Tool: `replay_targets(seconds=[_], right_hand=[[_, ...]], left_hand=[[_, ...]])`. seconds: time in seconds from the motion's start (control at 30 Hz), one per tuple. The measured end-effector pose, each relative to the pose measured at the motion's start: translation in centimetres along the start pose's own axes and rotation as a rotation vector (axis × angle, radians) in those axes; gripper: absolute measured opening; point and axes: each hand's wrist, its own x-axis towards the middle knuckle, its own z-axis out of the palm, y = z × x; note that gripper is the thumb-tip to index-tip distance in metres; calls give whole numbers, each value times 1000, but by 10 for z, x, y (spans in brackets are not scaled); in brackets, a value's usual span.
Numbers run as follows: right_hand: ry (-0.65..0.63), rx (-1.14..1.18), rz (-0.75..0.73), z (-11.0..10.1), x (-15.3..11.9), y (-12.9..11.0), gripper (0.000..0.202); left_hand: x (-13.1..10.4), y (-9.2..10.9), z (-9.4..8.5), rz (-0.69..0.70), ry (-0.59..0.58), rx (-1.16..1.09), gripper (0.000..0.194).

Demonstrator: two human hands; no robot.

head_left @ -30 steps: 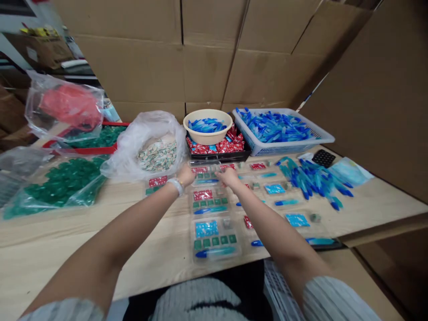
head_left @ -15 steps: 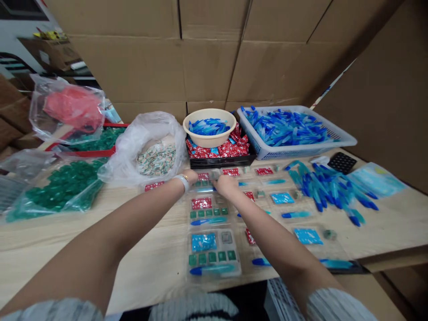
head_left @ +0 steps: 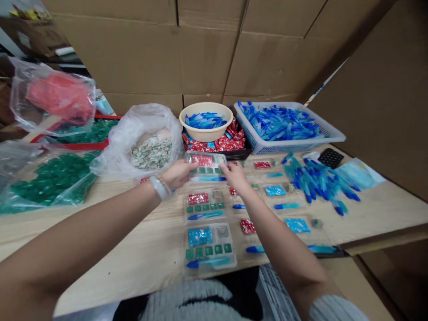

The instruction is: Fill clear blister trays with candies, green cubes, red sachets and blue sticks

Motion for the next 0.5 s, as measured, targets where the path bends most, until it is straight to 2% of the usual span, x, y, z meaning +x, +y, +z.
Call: replay_targets(seconds=[0.07, 0.1, 0.2, 0.27, 0.3, 0.4, 0.5], right_hand=[[-51, 52, -37, -3, -18, 6, 50], [-124, 45, -36, -2, -26, 8, 47], [-298, -37, -22, 9, -46, 10, 36], [-307, -76, 1, 17, -51, 8, 33], [-294, -65, 18, 21, -52, 7, 32], [-260, 169, 69, 27, -52, 6, 29], [-238, 554, 78, 19, -57, 5, 37]], left_hand=[[-26, -7, -2, -80, -95, -123, 12], [-37, -16, -2, -121, -80, -135, 12], [-58, -50, 1, -226, 139, -35, 15], [-61, -67, 5, -272, 263, -5, 19], [-61, -72, 7, -284, 288, -15, 23], [-60, -72, 12, -278, 267, -67, 30], [-67, -58, 14, -206, 168, -87, 26]])
